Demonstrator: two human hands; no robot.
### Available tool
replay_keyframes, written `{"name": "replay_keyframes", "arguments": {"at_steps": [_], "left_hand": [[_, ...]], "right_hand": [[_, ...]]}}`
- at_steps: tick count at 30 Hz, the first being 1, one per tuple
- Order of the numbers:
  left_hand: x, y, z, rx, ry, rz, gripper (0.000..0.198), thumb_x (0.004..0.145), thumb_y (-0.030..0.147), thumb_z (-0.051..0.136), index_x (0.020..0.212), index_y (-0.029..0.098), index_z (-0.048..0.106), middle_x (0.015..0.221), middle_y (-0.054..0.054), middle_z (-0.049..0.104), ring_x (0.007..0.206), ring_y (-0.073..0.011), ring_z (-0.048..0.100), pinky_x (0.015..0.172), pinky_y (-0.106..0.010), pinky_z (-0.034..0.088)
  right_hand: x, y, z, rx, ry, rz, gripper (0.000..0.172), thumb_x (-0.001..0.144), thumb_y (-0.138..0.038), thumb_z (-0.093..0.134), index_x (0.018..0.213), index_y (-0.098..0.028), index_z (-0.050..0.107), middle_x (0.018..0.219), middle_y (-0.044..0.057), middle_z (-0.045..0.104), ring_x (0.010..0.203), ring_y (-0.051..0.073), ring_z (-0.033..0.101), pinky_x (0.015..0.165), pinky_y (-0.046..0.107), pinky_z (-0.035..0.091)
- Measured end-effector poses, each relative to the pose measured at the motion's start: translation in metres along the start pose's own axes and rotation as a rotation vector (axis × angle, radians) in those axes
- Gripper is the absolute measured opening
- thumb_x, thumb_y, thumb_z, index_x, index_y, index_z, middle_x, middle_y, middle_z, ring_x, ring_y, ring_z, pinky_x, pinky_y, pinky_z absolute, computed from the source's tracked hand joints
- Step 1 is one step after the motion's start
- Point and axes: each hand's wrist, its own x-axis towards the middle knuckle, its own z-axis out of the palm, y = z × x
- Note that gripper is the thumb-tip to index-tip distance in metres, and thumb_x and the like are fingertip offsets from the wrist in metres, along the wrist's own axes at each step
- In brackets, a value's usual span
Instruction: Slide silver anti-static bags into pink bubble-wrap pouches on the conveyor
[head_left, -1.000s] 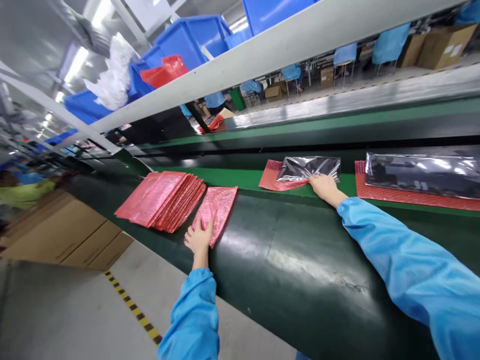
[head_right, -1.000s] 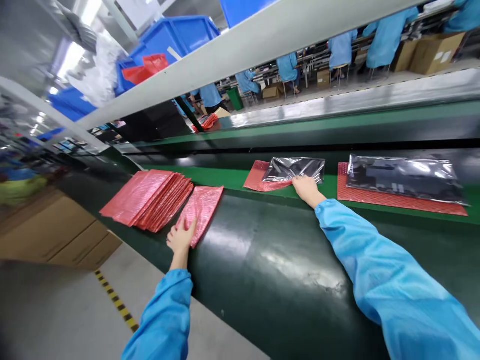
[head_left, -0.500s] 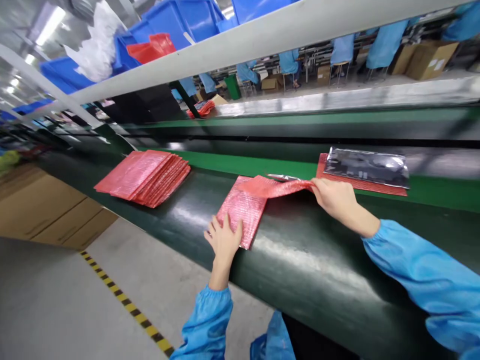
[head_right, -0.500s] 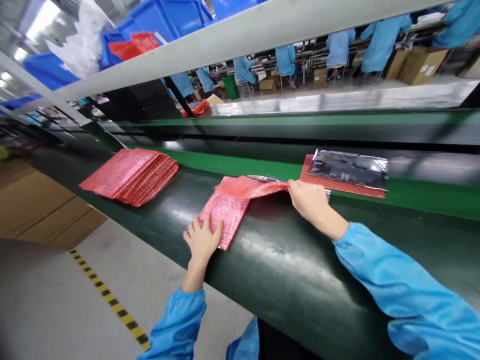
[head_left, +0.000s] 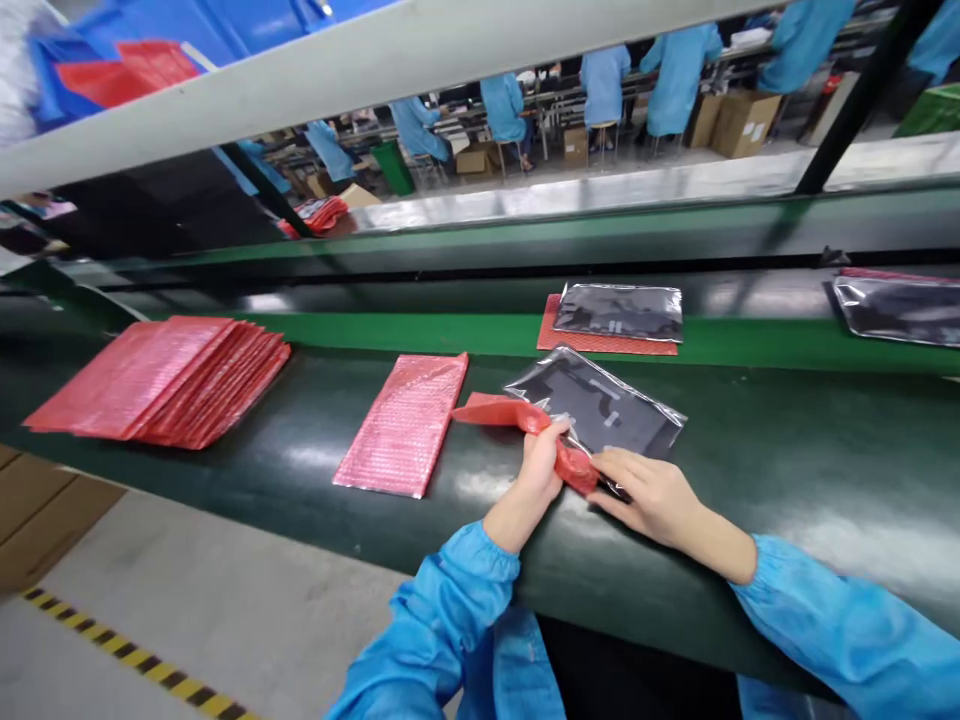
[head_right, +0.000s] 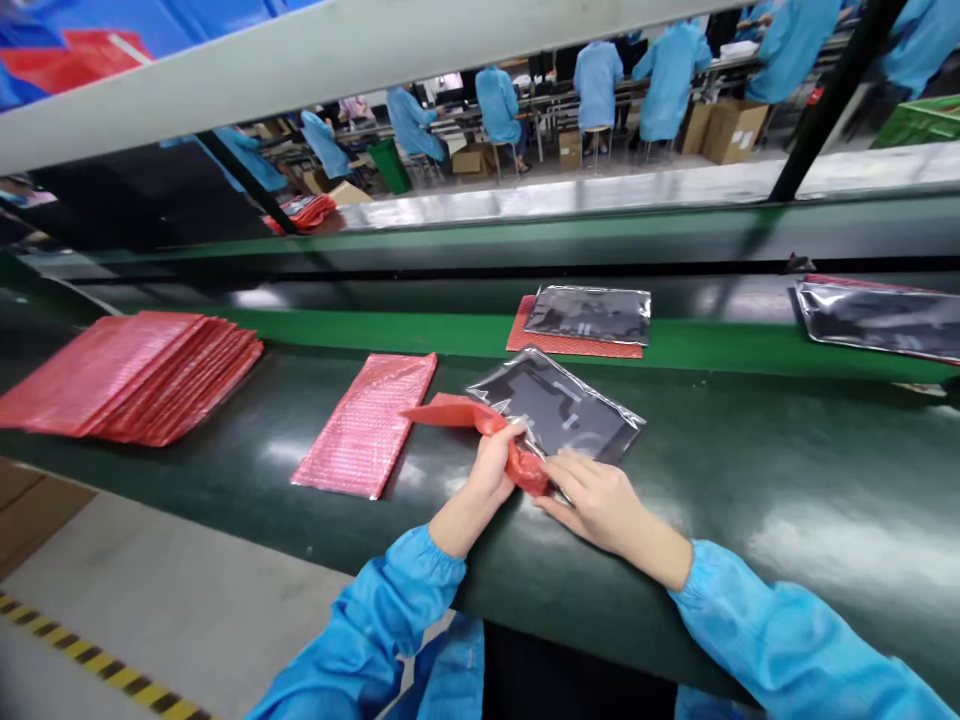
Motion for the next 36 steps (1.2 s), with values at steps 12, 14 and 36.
{"name": "replay_keyframes", "arguments": {"at_steps": [12, 14, 36], "left_hand": [[0.006, -0.001, 0.017, -0.001, -0.254, -0.103, 0.053, 0.054, 0.028, 0.095, 0.096, 0.018, 0.065, 0.085, -0.002, 0.073, 0.076, -0.0195, 0.071, 0.078, -0.033, 0.057], [0.019, 0.004, 0.009, 0.011, -0.261, -0.052, 0.052, 0.058, 0.037, 0.094, 0.097, 0.017, 0.066, 0.088, -0.003, 0.074, 0.079, -0.0198, 0.071, 0.081, -0.033, 0.057], [0.069, -0.003, 0.053, 1.530, -0.760, 0.927, 0.032, 0.102, 0.024, 0.049, 0.127, 0.021, 0.068, 0.135, -0.015, 0.068, 0.128, -0.0287, 0.059, 0.105, -0.044, 0.043]], "right_hand": [[-0.014, 0.048, -0.041, 0.935, 0.503, 1.342, 0.055, 0.063, -0.057, 0.090, 0.101, -0.023, 0.069, 0.096, 0.005, 0.076, 0.083, 0.025, 0.074, 0.068, 0.033, 0.063], [-0.009, 0.048, -0.047, 0.926, 0.587, 1.382, 0.055, 0.057, -0.047, 0.093, 0.100, -0.023, 0.069, 0.095, 0.003, 0.076, 0.082, 0.025, 0.074, 0.072, 0.034, 0.064], [-0.034, 0.088, -0.098, 0.865, 0.840, 1.511, 0.039, 0.089, -0.062, 0.069, 0.096, -0.023, 0.070, 0.091, 0.007, 0.073, 0.066, 0.021, 0.069, 0.053, 0.029, 0.059]]}}
